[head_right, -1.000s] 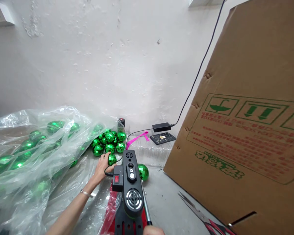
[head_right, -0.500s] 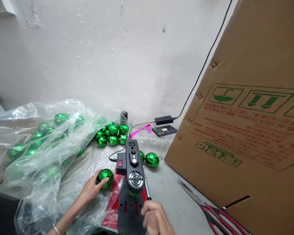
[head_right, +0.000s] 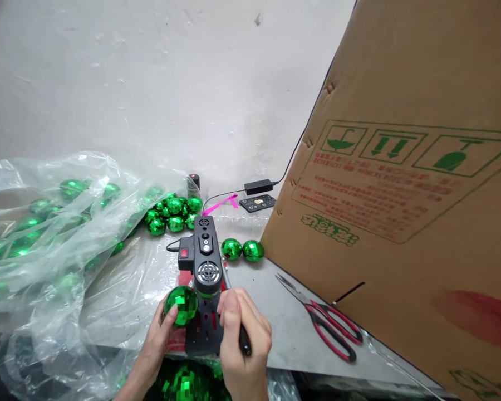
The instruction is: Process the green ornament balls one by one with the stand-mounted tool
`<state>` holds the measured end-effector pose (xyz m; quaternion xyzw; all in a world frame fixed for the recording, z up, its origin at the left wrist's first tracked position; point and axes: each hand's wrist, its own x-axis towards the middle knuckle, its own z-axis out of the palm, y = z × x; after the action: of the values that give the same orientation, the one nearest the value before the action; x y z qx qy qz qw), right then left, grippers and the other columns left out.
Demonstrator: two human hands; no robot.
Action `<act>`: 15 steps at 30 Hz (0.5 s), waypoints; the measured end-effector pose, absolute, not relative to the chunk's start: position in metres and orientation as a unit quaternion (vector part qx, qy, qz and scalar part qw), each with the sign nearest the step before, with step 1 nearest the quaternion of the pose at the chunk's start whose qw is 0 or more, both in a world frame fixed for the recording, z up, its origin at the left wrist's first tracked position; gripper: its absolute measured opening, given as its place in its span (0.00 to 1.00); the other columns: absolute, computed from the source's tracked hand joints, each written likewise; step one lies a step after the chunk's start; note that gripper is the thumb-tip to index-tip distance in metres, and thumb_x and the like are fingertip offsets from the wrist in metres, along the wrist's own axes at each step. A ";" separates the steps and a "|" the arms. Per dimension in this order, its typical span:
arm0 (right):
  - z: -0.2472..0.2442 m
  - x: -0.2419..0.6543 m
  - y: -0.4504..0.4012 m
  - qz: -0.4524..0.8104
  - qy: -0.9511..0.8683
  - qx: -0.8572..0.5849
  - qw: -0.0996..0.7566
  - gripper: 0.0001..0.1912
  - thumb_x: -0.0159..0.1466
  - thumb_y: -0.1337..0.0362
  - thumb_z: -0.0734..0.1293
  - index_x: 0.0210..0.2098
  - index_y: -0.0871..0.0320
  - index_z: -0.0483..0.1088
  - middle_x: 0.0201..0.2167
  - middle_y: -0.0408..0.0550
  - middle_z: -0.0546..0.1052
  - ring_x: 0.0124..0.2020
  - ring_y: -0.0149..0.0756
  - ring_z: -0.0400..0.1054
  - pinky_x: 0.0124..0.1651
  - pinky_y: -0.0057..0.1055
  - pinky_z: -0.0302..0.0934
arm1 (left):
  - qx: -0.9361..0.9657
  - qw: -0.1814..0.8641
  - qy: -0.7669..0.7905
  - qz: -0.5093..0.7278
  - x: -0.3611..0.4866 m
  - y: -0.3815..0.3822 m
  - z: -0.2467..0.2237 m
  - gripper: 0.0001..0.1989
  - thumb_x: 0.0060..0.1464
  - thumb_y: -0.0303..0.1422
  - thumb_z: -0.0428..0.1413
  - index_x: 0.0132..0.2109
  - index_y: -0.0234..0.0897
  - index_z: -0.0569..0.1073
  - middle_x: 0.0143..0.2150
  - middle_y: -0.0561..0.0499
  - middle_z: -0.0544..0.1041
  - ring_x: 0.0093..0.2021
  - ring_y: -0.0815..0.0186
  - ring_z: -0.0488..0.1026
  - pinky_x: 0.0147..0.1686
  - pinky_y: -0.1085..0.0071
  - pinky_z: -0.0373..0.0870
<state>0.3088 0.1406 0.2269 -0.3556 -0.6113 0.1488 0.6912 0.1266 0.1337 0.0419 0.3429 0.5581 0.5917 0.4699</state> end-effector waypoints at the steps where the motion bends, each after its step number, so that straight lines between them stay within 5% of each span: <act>1: 0.227 0.309 0.140 0.148 -0.614 -0.356 0.689 0.25 0.83 0.65 0.63 0.27 0.53 0.66 0.22 0.40 0.69 0.23 0.30 0.66 0.28 0.29 0.61 | 0.361 0.445 0.580 0.580 0.132 0.133 0.037 0.42 0.63 0.64 0.66 0.71 0.40 0.76 0.72 0.36 0.82 0.75 0.39 0.77 0.76 0.44 0.73; 8: 0.223 0.310 0.138 0.152 -0.627 -0.345 0.682 0.23 0.84 0.66 0.61 0.30 0.54 0.68 0.24 0.40 0.72 0.25 0.29 0.68 0.29 0.27 0.62 | 0.485 0.339 0.625 0.509 0.150 0.137 0.019 0.43 0.55 0.52 0.72 0.73 0.41 0.73 0.75 0.34 0.78 0.78 0.34 0.72 0.79 0.35 0.67; 15: 0.220 0.309 0.137 0.162 -0.621 -0.343 0.686 0.22 0.84 0.67 0.61 0.31 0.53 0.68 0.25 0.40 0.71 0.25 0.29 0.68 0.30 0.26 0.63 | 0.568 0.290 0.620 0.456 0.157 0.136 0.018 0.41 0.55 0.44 0.72 0.73 0.40 0.73 0.73 0.32 0.80 0.75 0.30 0.76 0.75 0.31 0.72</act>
<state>0.3093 0.1368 0.2197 -0.3426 -0.6215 0.1623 0.6856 0.1573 0.1359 0.0179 0.5684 0.6205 0.4558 0.2902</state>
